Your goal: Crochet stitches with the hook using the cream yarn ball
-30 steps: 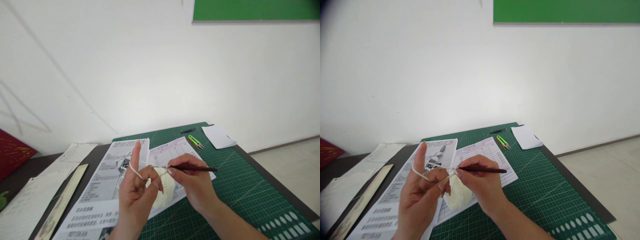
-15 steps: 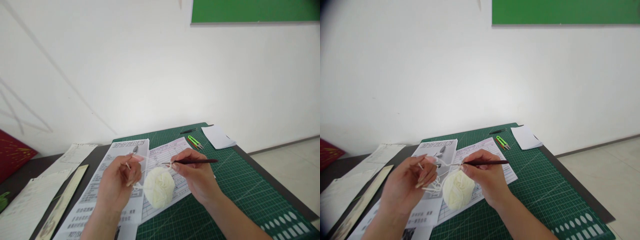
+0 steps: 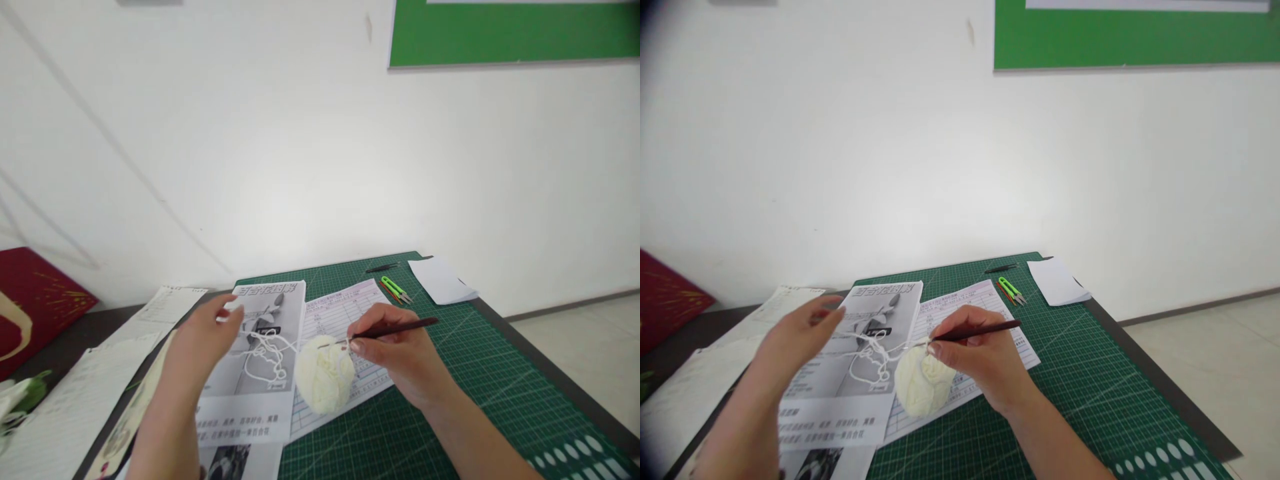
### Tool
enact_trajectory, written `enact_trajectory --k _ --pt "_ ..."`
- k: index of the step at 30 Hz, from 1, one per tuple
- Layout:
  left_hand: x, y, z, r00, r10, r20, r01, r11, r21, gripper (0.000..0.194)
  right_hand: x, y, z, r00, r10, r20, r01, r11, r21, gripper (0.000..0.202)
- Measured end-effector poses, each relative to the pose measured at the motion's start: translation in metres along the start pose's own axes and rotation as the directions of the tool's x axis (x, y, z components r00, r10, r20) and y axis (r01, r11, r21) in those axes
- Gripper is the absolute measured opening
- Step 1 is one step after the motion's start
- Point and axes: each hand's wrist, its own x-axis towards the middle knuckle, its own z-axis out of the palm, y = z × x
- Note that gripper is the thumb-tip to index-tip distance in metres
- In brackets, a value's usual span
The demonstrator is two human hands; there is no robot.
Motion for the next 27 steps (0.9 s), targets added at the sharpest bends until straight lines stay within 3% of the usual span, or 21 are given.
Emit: enact_trajectory --k 2,5,7,8,9,10,12,15,16,20,23,25,27 --pt "-0.007 0.004 0.007 0.999 0.013 0.034 -0.015 0.998 0.053 0.018 -0.001 -0.001 0.001 1.000 -0.008 -0.001 0.008 1.000 -0.023 0.015" --pt "-0.031 0.023 0.029 0.993 0.114 0.039 -0.112 0.993 -0.043 0.027 -0.003 -0.003 0.003 1.000 0.003 0.007 -0.003 0.999 -0.035 0.016" --pt "-0.053 0.039 0.050 0.978 0.169 0.121 -0.147 0.974 -0.174 0.036 -0.003 -0.003 0.003 1.000 0.019 0.018 -0.019 0.999 -0.030 0.016" --pt "-0.063 0.047 0.059 0.958 0.185 0.221 -0.120 0.954 -0.276 0.040 -0.003 -0.003 0.003 1.000 0.025 0.019 -0.024 0.999 -0.027 0.015" --pt "-0.071 0.052 0.068 0.901 0.172 0.398 0.049 0.872 -0.486 0.040 -0.003 -0.002 0.003 0.999 0.029 0.018 -0.028 0.999 -0.024 0.015" --pt "-0.077 0.056 0.075 0.846 0.159 0.509 0.219 0.767 -0.603 0.038 -0.003 -0.002 0.002 0.999 0.031 0.015 -0.031 0.999 -0.019 0.015" --pt "-0.081 0.057 0.081 0.762 0.133 0.634 0.477 0.546 -0.689 0.036 -0.002 -0.002 0.002 0.999 0.036 0.012 -0.036 0.999 -0.003 0.015" --pt "-0.072 0.050 0.078 0.654 0.180 0.735 0.696 0.238 -0.677 0.036 -0.002 -0.001 0.001 0.999 0.045 0.022 -0.045 0.999 0.028 0.016" --pt "-0.067 0.048 0.074 0.641 0.198 0.742 0.716 0.194 -0.671 0.034 -0.002 -0.001 0.001 0.998 0.048 0.028 -0.049 0.998 0.037 0.017" --pt "-0.059 0.047 0.059 0.661 0.266 0.702 0.714 0.066 -0.697 0.021 -0.001 -0.001 0.001 0.998 0.046 0.035 -0.048 0.997 0.058 0.016" --pt "-0.064 0.056 0.051 0.756 0.363 0.544 0.622 -0.142 -0.770 0.016 0.001 0.001 -0.001 0.999 0.019 0.031 -0.020 0.998 0.062 0.015" --pt "-0.066 0.063 0.049 0.837 0.379 0.395 0.460 -0.094 -0.883 0.022 0.003 0.004 -0.002 0.999 0.001 0.036 -0.004 0.998 0.068 0.016" --pt "-0.065 0.067 0.050 0.901 0.400 0.165 0.106 0.166 -0.980 0.032 0.004 0.006 -0.003 0.999 -0.009 0.041 0.005 0.997 0.076 0.016"
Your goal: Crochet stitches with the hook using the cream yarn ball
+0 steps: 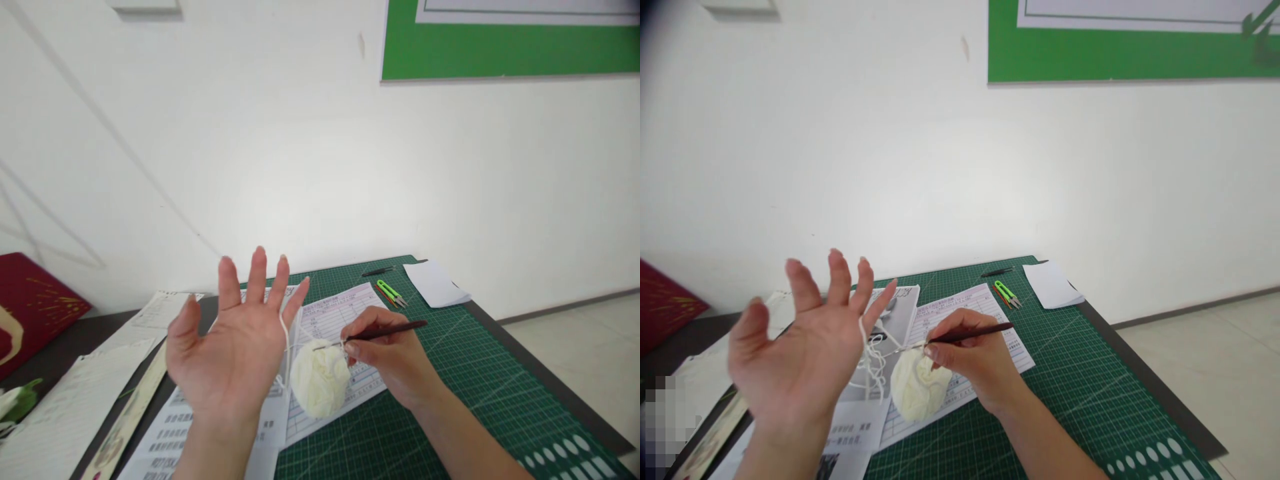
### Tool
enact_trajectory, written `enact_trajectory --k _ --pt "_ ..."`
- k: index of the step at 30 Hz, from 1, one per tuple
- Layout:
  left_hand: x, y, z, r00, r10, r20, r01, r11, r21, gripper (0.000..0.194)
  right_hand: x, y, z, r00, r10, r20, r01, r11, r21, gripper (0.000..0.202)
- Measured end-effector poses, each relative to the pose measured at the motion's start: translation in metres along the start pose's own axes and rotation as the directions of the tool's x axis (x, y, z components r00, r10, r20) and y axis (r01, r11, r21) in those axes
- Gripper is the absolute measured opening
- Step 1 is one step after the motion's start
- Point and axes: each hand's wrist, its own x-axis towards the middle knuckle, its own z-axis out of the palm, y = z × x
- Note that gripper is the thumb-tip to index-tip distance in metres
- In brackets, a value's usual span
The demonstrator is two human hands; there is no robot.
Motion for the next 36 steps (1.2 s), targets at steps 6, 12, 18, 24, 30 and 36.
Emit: enact_trajectory --k 6,12,18,24,30,36 --pt "0.013 -0.007 -0.027 0.987 -0.018 0.157 -0.118 0.575 0.810 0.021 0.001 0.001 0.000 1.000 -0.014 -0.009 0.015 0.996 0.090 0.017" --pt "0.008 -0.018 -0.036 0.866 -0.441 0.237 0.232 0.772 0.592 0.075 0.002 -0.003 0.005 0.999 0.036 0.026 -0.041 0.978 0.206 0.017" --pt "-0.008 -0.031 -0.019 0.836 -0.521 0.173 0.530 0.848 -0.005 0.032 0.002 0.000 0.004 0.998 -0.042 -0.039 0.048 0.988 0.146 0.016" --pt "-0.017 -0.042 -0.020 0.880 -0.418 0.226 0.279 0.839 0.466 0.069 -0.003 0.002 0.006 0.963 -0.221 -0.153 0.197 0.968 -0.158 0.014" --pt "-0.023 -0.042 -0.011 0.952 -0.303 0.037 0.248 0.840 0.483 0.059 -0.007 0.000 0.011 0.943 -0.314 -0.112 0.276 0.924 -0.263 0.014" --pt "-0.026 -0.046 -0.008 0.947 -0.320 0.012 0.303 0.908 0.291 0.057 -0.007 0.006 0.009 0.931 -0.359 -0.060 0.339 0.916 -0.214 0.016"
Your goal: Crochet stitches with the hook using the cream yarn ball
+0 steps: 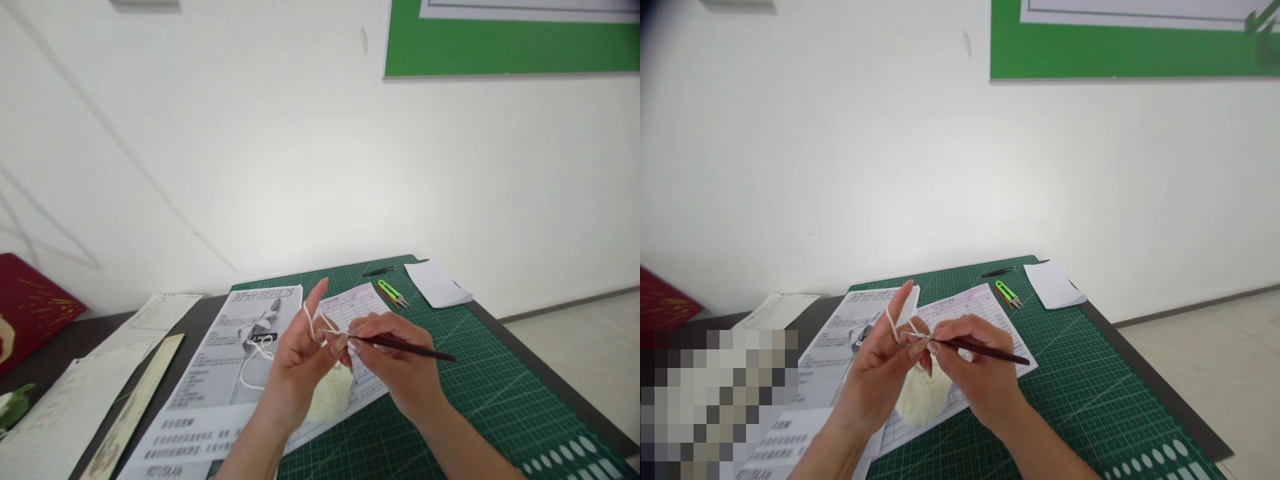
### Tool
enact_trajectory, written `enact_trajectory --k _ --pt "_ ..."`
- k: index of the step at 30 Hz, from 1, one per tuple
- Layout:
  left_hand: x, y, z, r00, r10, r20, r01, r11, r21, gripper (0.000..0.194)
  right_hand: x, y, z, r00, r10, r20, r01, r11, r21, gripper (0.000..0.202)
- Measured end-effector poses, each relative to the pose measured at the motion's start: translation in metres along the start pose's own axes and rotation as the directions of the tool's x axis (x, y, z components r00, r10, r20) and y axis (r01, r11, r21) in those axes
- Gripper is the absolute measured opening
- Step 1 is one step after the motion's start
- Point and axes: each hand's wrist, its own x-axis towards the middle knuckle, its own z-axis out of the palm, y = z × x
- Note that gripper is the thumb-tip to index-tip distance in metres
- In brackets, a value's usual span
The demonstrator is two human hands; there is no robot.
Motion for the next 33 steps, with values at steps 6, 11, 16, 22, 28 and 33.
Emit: enact_trajectory --k 6,11,16,22,28,33 --pt "0.003 -0.004 -0.004 0.999 -0.036 -0.029 0.033 0.994 -0.104 0.062 0.001 0.005 -0.001 0.996 0.016 0.093 -0.017 1.000 0.015 0.012" --pt "0.004 -0.004 -0.009 0.998 -0.050 -0.050 0.043 0.991 -0.125 0.068 0.000 0.004 0.000 0.996 0.029 0.087 -0.030 1.000 0.006 0.009" --pt "0.005 0.003 -0.005 0.983 -0.051 -0.176 0.057 0.998 0.029 0.070 0.002 -0.002 0.000 0.995 0.093 0.035 -0.089 0.991 -0.103 0.004" --pt "0.007 0.008 -0.004 0.986 -0.081 -0.147 0.069 0.994 -0.084 0.069 0.004 -0.002 -0.002 0.996 0.084 -0.032 -0.086 0.994 -0.073 0.005" --pt "0.004 0.012 -0.006 0.991 -0.111 -0.070 0.094 0.973 -0.210 0.059 0.003 0.005 -0.002 0.981 0.186 -0.045 -0.176 0.969 0.175 0.011" --pt "0.002 0.015 -0.007 0.998 -0.056 -0.027 0.049 0.971 -0.232 0.052 0.004 0.005 0.002 0.957 0.287 -0.030 -0.265 0.914 0.306 0.013"
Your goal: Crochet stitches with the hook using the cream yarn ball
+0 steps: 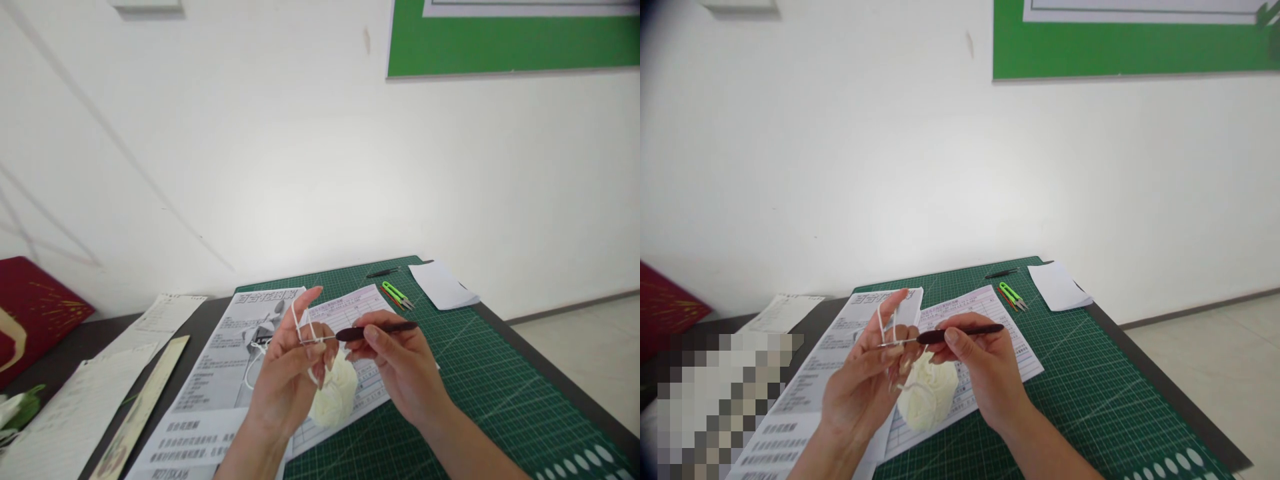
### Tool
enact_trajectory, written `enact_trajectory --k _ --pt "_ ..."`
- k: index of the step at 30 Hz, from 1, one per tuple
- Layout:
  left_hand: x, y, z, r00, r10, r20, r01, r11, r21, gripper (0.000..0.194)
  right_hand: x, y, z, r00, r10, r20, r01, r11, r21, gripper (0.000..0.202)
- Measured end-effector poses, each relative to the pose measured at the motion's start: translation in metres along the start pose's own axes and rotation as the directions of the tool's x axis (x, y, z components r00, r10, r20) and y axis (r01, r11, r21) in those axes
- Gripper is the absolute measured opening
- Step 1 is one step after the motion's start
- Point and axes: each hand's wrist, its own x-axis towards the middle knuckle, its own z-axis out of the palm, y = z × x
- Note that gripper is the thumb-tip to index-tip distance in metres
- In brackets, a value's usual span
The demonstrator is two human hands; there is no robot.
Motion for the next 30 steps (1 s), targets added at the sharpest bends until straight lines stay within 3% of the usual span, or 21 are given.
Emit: enact_trajectory --k 7,15,30 --pt "0.000 -0.002 0.000 0.996 0.010 -0.086 -0.008 1.000 0.013 0.048 -0.001 0.010 0.000 0.982 0.189 0.026 -0.190 0.966 0.174 0.016" --pt "0.005 0.001 -0.004 0.981 -0.091 -0.173 0.114 0.985 0.128 0.045 0.002 0.012 -0.001 0.999 0.033 -0.036 -0.032 0.999 0.033 0.011" --pt "0.007 0.010 -0.012 0.966 -0.190 -0.176 0.224 0.955 0.195 0.039 0.002 0.017 -0.004 0.999 -0.033 0.004 0.033 0.999 -0.031 0.008"
